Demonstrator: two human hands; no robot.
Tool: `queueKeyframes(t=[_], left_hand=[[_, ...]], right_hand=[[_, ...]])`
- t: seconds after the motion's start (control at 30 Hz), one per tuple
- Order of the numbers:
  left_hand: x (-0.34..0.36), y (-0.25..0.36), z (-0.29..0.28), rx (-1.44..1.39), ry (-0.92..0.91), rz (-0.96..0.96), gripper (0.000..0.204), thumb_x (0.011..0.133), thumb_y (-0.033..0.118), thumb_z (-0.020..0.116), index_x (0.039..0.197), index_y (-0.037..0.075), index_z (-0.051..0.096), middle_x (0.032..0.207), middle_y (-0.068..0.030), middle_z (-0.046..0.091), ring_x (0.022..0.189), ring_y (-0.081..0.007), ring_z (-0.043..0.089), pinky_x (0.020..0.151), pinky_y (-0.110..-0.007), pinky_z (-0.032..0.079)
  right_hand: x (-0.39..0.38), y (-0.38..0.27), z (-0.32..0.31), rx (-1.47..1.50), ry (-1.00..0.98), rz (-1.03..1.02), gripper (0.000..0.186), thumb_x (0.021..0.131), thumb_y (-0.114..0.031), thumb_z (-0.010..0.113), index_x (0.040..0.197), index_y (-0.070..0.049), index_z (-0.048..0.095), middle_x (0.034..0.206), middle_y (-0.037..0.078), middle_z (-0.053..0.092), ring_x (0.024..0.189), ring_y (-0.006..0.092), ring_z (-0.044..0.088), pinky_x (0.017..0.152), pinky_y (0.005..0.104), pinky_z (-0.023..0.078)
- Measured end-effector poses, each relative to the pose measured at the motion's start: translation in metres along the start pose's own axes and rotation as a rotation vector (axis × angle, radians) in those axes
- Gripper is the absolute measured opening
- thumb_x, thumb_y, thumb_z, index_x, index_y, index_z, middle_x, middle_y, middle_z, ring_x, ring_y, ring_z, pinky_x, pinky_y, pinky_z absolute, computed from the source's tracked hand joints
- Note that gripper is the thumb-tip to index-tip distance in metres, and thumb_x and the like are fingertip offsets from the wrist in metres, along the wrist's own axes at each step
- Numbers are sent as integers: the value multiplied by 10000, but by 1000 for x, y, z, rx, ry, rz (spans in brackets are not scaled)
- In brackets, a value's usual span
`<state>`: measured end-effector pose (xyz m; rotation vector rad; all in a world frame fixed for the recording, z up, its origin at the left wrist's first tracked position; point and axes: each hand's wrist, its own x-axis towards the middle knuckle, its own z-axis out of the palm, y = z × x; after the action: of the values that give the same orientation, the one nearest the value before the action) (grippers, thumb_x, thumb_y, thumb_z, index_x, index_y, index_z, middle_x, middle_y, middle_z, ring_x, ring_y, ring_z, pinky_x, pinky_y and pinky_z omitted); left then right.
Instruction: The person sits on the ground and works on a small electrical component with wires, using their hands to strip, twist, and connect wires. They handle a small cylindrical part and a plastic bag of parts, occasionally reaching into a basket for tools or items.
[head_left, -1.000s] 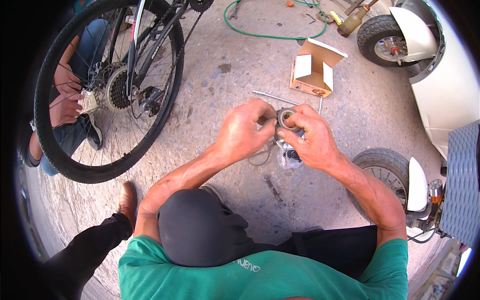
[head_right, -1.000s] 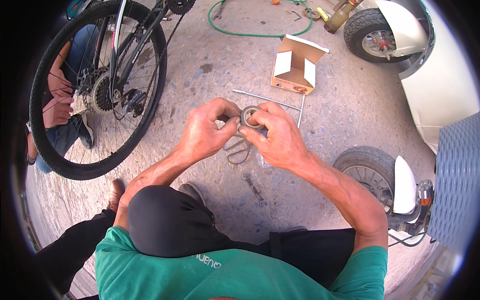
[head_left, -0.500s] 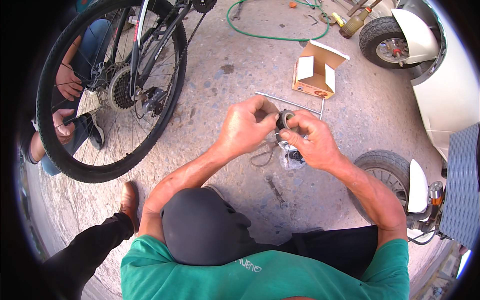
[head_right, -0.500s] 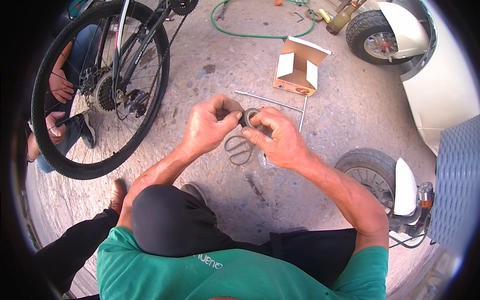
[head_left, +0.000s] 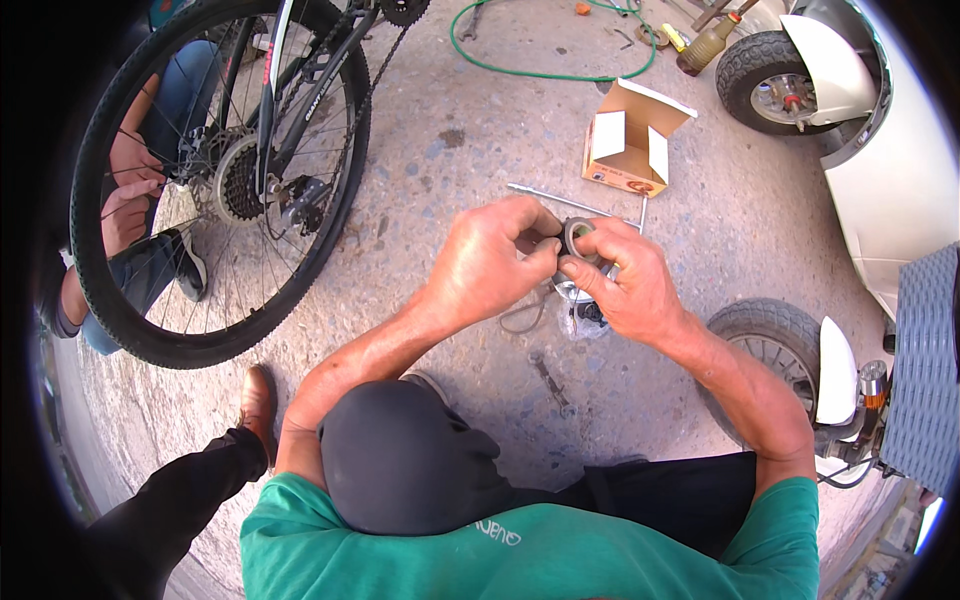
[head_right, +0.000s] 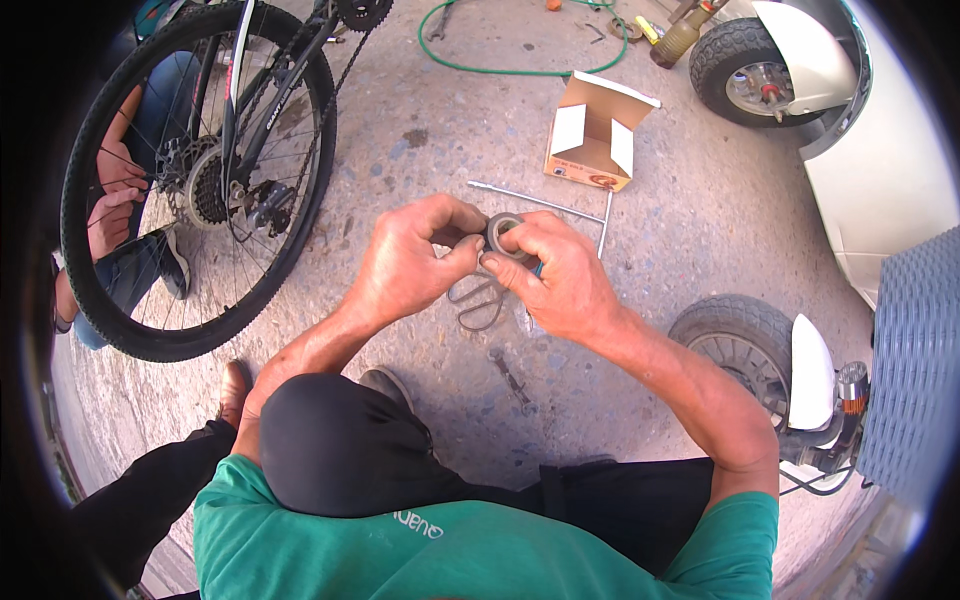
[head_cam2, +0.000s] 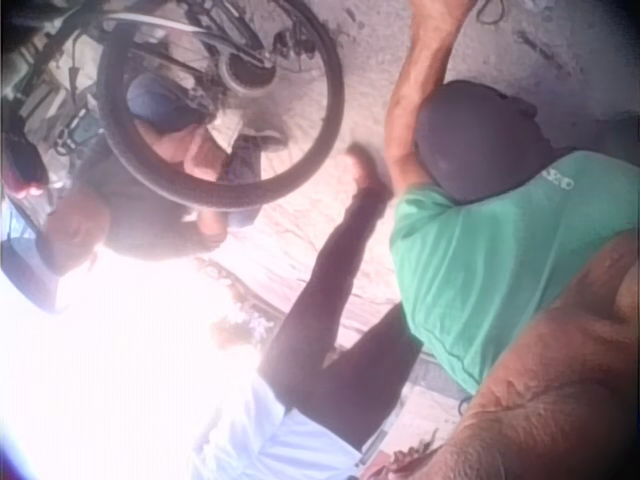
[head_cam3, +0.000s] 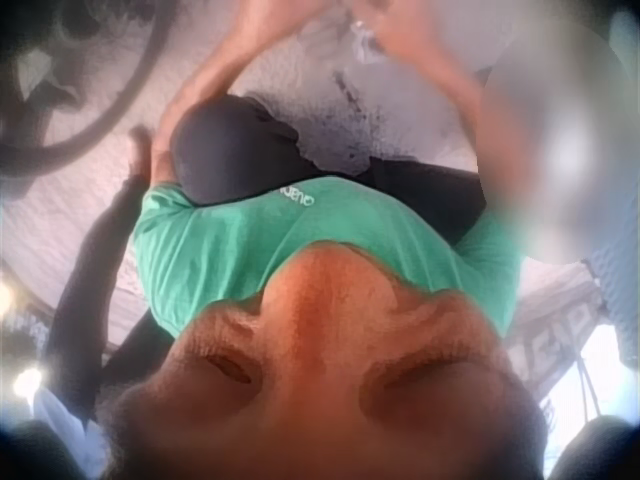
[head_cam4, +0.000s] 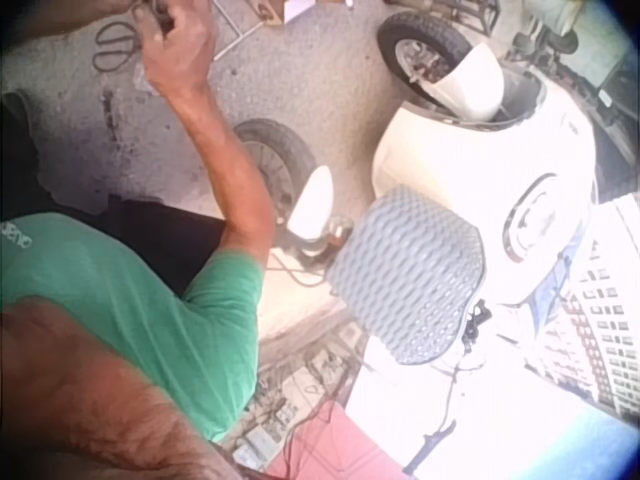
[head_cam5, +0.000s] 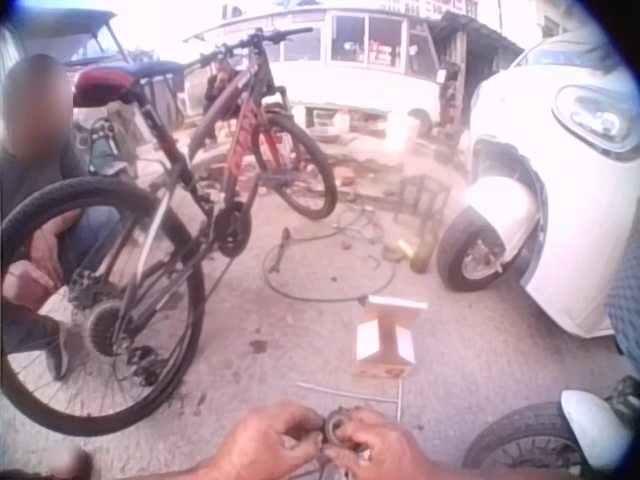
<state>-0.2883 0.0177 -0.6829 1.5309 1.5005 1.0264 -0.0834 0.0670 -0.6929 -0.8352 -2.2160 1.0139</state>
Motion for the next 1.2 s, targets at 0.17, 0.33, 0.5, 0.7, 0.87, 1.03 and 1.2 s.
queueKeyframes(t=[0.17,0.33,0.5,0.7,0.87,1.03,1.2], left_hand=[[0,-3,2,14,19,47,115,857,17,715,968,-10,701,898,-95,739,859,-167,737,773,-309,590],[-1,-6,3,78,17,21,106,860,10,707,963,-13,700,914,-100,739,851,-163,732,781,-306,588],[2,-7,2,-130,47,-56,121,885,-1,688,1002,-23,707,938,-84,742,873,-153,720,817,-308,581],[0,-8,-3,-118,28,66,213,878,8,730,1089,-16,725,995,-84,737,943,-164,703,859,-320,563],[0,-6,-1,92,81,251,148,849,2,739,996,-5,716,921,-97,711,857,-228,703,776,-349,549],[-1,0,-2,143,38,222,104,835,24,732,900,1,654,851,-108,682,794,-248,685,729,-361,538],[0,1,-2,70,61,88,122,807,69,694,885,-5,637,811,-167,681,737,-302,691,666,-398,544]], right_hand=[[-1,-3,2,48,-11,59,206,875,-123,777,976,31,686,935,137,647,802,252,645,676,376,512],[-1,-4,4,28,-24,58,218,886,-139,770,979,37,683,916,137,647,785,249,642,671,374,511],[4,-4,3,85,-47,157,258,905,-187,768,993,40,681,932,130,653,770,222,657,675,343,530],[7,-5,0,103,11,174,278,894,-202,785,974,43,683,951,128,661,741,212,670,660,329,537],[5,-9,-6,-117,-11,28,229,851,-106,798,995,28,682,1050,139,674,848,249,678,706,348,543],[4,-11,-7,-173,33,-81,247,817,-167,824,952,4,706,1019,159,675,853,339,681,722,412,548],[6,-14,-4,-63,9,-28,243,838,-148,812,973,21,701,1037,155,677,862,309,695,705,385,557]])
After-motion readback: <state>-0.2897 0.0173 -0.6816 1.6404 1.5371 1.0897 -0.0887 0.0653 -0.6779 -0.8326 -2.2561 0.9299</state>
